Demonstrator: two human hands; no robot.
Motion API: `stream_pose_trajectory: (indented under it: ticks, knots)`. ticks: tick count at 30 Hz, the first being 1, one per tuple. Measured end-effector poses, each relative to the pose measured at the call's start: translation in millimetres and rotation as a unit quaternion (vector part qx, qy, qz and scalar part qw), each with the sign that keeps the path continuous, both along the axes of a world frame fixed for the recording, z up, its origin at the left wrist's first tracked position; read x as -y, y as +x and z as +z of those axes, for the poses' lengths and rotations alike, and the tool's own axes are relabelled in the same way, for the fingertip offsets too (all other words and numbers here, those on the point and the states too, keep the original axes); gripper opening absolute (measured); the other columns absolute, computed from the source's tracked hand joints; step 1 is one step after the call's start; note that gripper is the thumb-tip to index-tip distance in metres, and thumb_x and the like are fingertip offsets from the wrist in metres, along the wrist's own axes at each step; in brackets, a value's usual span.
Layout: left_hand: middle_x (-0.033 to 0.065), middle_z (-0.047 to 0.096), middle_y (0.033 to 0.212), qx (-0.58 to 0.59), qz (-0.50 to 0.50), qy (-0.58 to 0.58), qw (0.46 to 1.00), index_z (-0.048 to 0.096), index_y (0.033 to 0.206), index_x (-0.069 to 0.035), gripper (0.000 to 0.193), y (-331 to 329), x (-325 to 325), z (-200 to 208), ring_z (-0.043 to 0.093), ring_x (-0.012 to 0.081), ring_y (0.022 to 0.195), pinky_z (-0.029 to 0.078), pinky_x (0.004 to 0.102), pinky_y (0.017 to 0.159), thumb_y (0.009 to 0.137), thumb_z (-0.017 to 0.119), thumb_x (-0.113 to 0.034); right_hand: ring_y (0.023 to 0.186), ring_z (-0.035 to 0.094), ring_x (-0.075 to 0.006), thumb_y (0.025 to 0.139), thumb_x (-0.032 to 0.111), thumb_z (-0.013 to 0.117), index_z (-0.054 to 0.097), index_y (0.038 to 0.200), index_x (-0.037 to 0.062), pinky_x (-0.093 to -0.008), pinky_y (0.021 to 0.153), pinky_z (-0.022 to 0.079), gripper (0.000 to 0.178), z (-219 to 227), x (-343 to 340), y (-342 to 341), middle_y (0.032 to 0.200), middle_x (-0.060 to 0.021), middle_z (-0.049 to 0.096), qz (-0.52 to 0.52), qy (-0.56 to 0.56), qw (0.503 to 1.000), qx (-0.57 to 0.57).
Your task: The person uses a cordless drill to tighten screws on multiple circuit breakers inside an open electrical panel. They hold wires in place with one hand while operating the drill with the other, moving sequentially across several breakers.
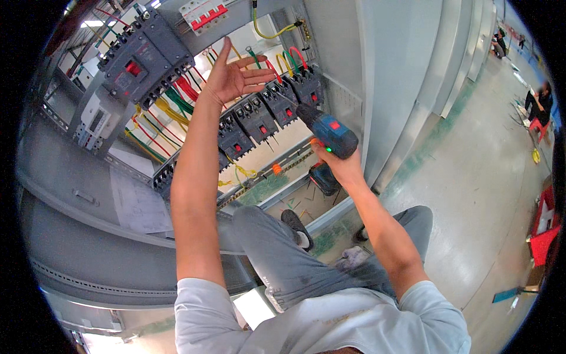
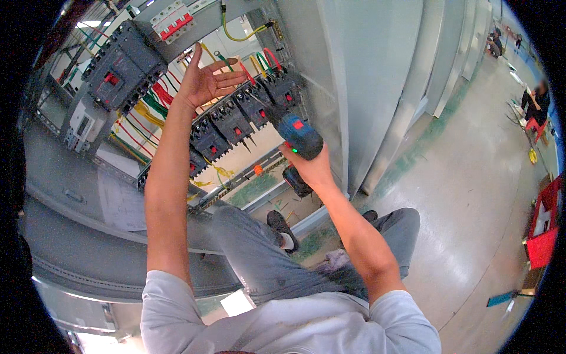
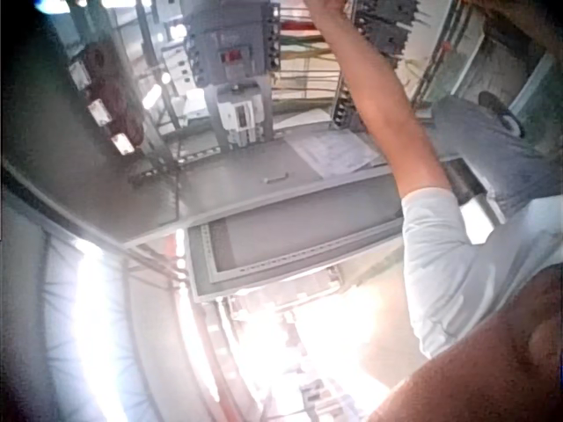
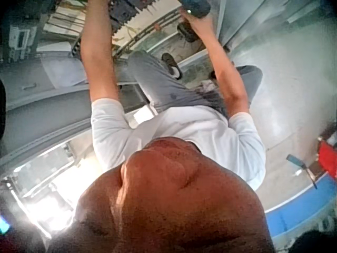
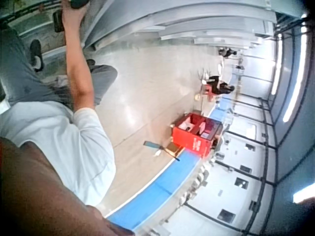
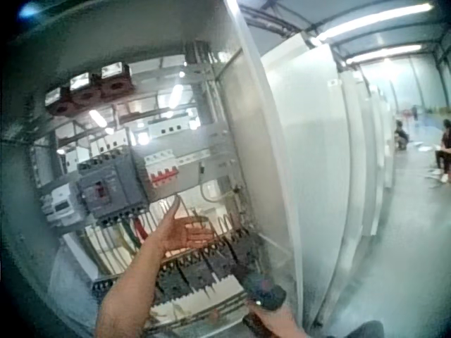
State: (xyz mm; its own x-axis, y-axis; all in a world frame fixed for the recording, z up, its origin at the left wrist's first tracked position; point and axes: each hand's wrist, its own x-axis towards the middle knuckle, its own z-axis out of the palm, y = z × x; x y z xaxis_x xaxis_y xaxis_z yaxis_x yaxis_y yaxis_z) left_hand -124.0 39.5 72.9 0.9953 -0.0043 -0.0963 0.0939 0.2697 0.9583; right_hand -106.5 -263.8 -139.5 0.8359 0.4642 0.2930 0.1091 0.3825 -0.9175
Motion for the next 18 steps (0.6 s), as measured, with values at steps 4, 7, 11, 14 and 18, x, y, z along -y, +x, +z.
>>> stream_pose_trajectory:
  ticks: [4, 7, 11, 14, 18]
  knots:
    - [0.026, 0.066, 0.121, 0.0, 0.103, 0.097, 0.99, 0.059, 0.129, -0.001, 0.068, 7.8, 3.5, -13.8, 0.071, 0.0331, 0.109, 0.064, 0.044, 0.087, 0.093, 0.071, -0.057, 0.078, 0.069, -0.0143, 0.081, 0.016, 0.087, 0.072, 0.11, 0.001, -0.0327, 0.076, 0.056, 0.035, 2.7, -10.4, -2.8, 0.092, -0.006, 0.076, -0.029, -0.058, 0.997, 0.036]
    - [0.0192, 0.067, 0.115, -0.003, 0.103, 0.076, 0.992, 0.062, 0.126, -0.005, 0.056, 4.5, 6.8, -22.9, 0.072, 0.0289, 0.098, 0.065, 0.0423, 0.083, 0.091, 0.079, -0.045, 0.094, 0.07, -0.0147, 0.081, 0.017, 0.088, 0.067, 0.129, 0.0013, -0.0325, 0.088, 0.055, 0.055, 17.5, -10.1, -17.5, 0.104, -0.0099, 0.076, -0.078, -0.061, 0.99, 0.096]
    - [0.01, 0.069, 0.1, -0.091, 0.1, 0.133, 0.982, 0.063, 0.119, -0.006, 0.055, -8.5, 9.1, -25.6, 0.07, 0.018, 0.08, 0.064, 0.0349, 0.07, 0.09, 0.077, -0.052, 0.106, 0.066, -0.013, 0.082, 0.015, 0.087, 0.054, 0.148, 0.0038, -0.0322, 0.095, 0.052, 0.074, 26.1, -17.7, -32.7, 0.115, -0.0111, 0.074, -0.078, 0.032, 0.992, 0.093]
    - [0.0036, 0.071, 0.086, -0.156, 0.026, 0.136, 0.978, 0.065, 0.109, -0.007, 0.052, -16.6, 9.6, -20.7, 0.069, 0.0126, 0.076, 0.058, 0.0289, 0.06, 0.096, 0.068, -0.057, 0.103, 0.066, -0.0132, 0.083, 0.013, 0.085, 0.053, 0.148, 0.0043, -0.0319, 0.093, 0.053, 0.073, 8.7, -28.3, -26.9, 0.114, -0.0101, 0.073, -0.062, 0.04, 0.996, 0.047]
    - [0.0017, 0.066, 0.088, -0.036, 0.006, 0.061, 0.997, 0.065, 0.107, -0.007, 0.031, -13.9, 21.7, -38.1, 0.063, 0.0122, 0.075, 0.054, 0.0277, 0.067, 0.103, 0.064, -0.038, 0.075, 0.067, -0.0128, 0.084, 0.012, 0.081, 0.068, 0.119, 0.0017, -0.0318, 0.071, 0.055, 0.038, -4.6, -29.7, -22.5, 0.089, -0.0051, 0.072, -0.037, 0.017, 0.998, -0.036]
